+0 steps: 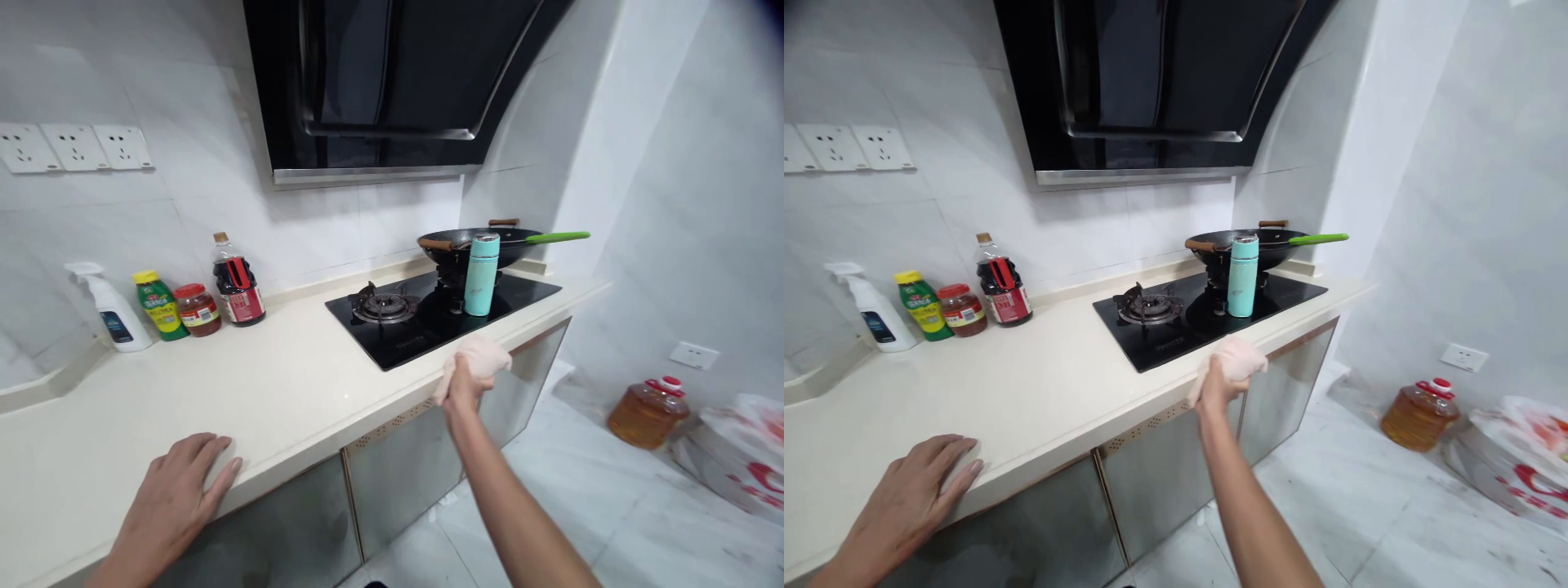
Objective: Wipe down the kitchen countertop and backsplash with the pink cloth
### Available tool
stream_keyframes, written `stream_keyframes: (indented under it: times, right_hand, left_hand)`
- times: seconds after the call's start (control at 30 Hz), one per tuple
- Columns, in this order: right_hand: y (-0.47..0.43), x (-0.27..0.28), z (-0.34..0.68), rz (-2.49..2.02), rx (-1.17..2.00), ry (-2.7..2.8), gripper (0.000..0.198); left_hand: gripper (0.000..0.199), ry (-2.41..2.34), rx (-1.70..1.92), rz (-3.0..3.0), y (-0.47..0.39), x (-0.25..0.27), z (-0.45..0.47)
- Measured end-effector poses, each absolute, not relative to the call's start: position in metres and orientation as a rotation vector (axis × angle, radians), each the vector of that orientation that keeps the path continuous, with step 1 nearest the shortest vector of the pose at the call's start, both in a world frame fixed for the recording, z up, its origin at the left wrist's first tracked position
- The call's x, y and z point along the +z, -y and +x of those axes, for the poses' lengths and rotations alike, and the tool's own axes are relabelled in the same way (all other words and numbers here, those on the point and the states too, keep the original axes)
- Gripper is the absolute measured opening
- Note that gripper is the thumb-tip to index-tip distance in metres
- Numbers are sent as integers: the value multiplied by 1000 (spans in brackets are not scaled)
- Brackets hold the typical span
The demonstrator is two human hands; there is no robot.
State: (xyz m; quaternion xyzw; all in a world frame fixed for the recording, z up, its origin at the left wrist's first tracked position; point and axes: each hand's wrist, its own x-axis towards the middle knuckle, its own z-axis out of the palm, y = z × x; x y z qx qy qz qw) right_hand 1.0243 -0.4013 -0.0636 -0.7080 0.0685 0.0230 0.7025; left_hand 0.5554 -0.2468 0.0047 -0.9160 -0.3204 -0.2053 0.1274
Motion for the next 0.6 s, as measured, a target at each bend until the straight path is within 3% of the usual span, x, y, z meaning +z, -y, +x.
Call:
stream_keyframes:
  times: [0.17, 0.33, 0.43, 0.6]
  right_hand:
    - [360, -88, 865, -1560, 142, 50, 89]
    - [350, -155, 748, -1567, 210, 502, 84]
    - [375, -198, 747, -1466, 36, 853, 82]
    - [411, -208, 805, -1524, -152, 554, 59]
  left_hand:
    - [53, 959, -578, -2679, 253, 10, 558]
    - [55, 916, -573, -2665, 252, 10, 555]
    - [53, 881, -587, -2649, 248, 7, 551]
    - [50, 897, -596, -2607, 245, 4, 550]
